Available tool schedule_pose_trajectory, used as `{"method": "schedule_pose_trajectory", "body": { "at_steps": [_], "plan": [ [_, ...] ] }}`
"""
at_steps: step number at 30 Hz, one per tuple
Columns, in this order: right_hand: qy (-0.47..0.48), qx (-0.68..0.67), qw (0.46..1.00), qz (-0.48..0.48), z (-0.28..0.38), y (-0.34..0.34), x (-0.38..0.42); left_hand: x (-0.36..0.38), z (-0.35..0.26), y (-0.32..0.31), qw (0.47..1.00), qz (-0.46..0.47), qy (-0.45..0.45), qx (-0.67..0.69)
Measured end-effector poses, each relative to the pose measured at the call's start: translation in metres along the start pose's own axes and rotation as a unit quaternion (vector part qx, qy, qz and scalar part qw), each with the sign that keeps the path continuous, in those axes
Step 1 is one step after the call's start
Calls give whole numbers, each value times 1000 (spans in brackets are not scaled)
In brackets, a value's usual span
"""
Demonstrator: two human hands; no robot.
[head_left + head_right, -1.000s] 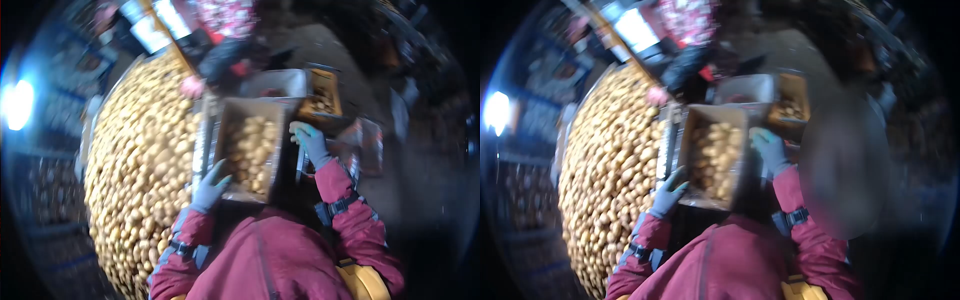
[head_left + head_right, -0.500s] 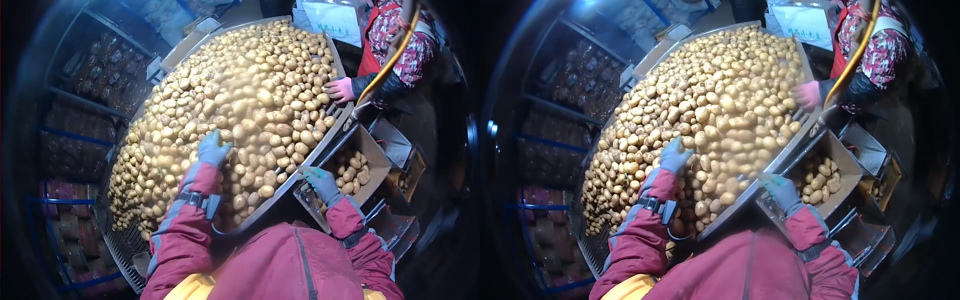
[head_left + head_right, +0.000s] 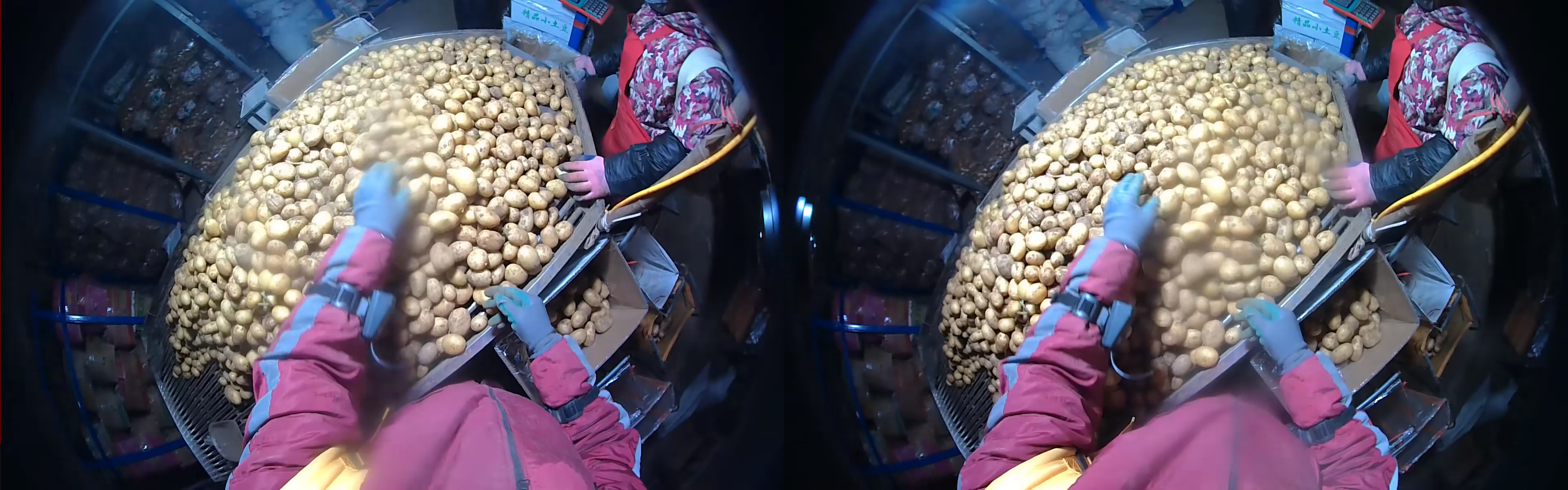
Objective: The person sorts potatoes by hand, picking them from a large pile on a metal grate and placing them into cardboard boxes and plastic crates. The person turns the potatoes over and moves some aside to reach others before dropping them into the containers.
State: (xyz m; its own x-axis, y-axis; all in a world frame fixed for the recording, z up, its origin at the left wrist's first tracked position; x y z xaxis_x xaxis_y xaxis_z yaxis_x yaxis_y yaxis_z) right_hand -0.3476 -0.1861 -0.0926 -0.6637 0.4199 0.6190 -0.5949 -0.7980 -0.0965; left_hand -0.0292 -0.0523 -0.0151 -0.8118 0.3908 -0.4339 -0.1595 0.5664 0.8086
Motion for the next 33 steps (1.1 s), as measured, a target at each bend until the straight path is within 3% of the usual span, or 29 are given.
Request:
{"method": "schedule_pose_trajectory", "body": {
  "at_steps": [1,3,6,8,10,11,12,14,16,17,18,19,21,23,24,25,26,27,29,30,31,33],
  "plan": [
    [1,1,1000,-5,-3,4,-1,-14,26,-14,1000,5,30,8],
    [0,3,1000,-11,-8,9,-1,-29,46,-29,999,-44,8,-9],
    [3,6,1000,-10,-6,5,-2,-34,33,-40,989,56,17,-137],
    [30,28,999,10,5,-4,-3,-27,28,-45,986,139,-13,-91],
    [32,3,999,26,2,-13,-10,-18,42,-61,992,100,76,18],
    [34,-10,999,34,2,-18,-13,-8,52,-66,977,134,152,65],
    [0,-61,998,34,9,-27,-11,2,48,-56,982,128,89,106],
    [-26,-69,996,42,18,-38,-11,22,43,-35,982,104,50,149],
    [-60,-35,997,40,20,-48,-14,39,33,-24,981,71,98,153],
    [-78,-77,992,69,20,-55,-15,50,28,-22,963,34,142,225],
    [-97,-118,983,98,17,-62,-17,53,3,2,962,34,115,245],
    [-116,-159,972,125,16,-68,-19,73,1,-8,926,62,200,315],
    [-171,-223,946,164,18,-84,-18,97,-37,13,941,142,57,302],
    [-133,-318,936,70,-6,-90,-29,116,-62,29,937,184,-58,292],
    [-147,-179,956,179,-16,-77,-33,106,-55,34,942,175,-26,285],
    [-83,-139,966,201,1,-83,-23,88,-41,40,933,172,20,314],
    [-18,-101,971,216,18,-89,-12,84,-12,31,962,109,26,248],
    [-170,-151,940,255,2,-84,-17,68,15,24,957,68,122,254],
    [-99,-100,968,207,13,-79,-4,46,46,26,963,51,171,202],
    [-65,-75,978,182,16,-76,1,33,59,20,980,25,121,154],
    [-53,-82,979,181,12,-74,2,25,81,-2,975,31,143,165],
    [-29,-95,979,177,3,-67,1,16,105,-54,992,45,50,104]
  ]
}}
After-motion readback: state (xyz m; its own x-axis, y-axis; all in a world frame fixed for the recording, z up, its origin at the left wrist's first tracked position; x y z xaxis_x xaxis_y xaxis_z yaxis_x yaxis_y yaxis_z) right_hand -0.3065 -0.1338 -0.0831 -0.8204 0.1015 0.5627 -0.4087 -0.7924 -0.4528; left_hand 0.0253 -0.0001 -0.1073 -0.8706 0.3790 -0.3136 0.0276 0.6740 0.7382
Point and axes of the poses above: each hand's wrist, its own x-axis away from the middle knuckle, its own y-axis out of the back of the hand, z = x × y, the point moved 5 cm from there along -x, towards the middle knuckle, and after that the axes turned 15 degrees about -z, right-handed, at the moved point
